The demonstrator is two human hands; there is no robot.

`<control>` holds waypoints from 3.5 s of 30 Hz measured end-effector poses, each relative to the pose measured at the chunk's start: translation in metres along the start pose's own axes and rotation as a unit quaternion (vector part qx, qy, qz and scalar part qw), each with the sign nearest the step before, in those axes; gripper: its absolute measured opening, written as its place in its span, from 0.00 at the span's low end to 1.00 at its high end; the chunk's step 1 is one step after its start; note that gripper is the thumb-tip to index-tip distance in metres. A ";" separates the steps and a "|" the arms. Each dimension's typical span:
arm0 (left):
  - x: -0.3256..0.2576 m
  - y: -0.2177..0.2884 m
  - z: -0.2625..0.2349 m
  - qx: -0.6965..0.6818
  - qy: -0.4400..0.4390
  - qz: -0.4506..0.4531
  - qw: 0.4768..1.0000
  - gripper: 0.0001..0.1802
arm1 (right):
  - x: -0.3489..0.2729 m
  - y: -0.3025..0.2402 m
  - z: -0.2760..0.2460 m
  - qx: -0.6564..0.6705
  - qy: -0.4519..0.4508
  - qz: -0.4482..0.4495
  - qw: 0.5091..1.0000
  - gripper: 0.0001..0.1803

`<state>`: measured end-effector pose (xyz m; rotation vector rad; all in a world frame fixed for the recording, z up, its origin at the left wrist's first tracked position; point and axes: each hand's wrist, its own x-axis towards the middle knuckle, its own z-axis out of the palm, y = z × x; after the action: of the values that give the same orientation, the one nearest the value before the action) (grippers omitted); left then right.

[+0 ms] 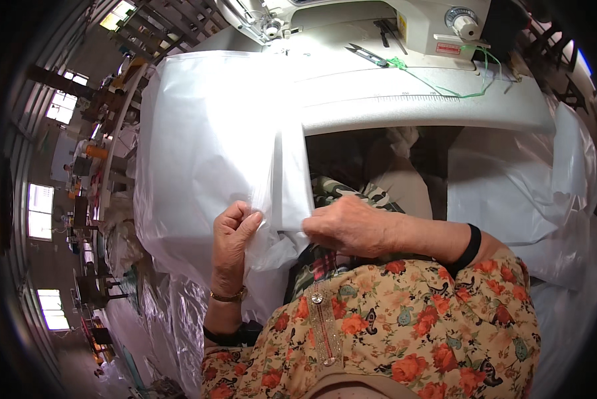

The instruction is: Sewing large white plastic sheets using an industrial sewing machine.

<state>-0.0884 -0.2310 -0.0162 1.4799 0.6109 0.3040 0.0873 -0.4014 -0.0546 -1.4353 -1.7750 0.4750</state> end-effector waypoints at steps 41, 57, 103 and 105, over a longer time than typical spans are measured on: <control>0.005 0.135 -0.011 0.646 -0.144 0.295 0.689 0.02 | 0.215 0.108 0.174 -0.072 -0.002 -0.162 0.984 0.14; -0.003 -0.021 -0.010 0.575 0.060 0.283 0.765 0.07 | 0.146 0.128 -0.110 -0.254 0.072 -0.014 0.964 0.07; -0.013 -0.028 0.006 0.387 0.174 0.265 0.866 0.23 | 0.174 0.164 -0.124 -0.296 0.068 -0.034 0.952 0.02; -0.011 -0.028 0.011 0.386 0.189 0.253 0.867 0.22 | 0.174 0.162 -0.123 -0.370 0.099 -0.077 0.920 0.02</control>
<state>-0.0965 -0.2487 -0.0414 2.3934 0.6836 0.8446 0.2770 -0.2140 -0.0338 -1.7315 -1.9671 -0.4740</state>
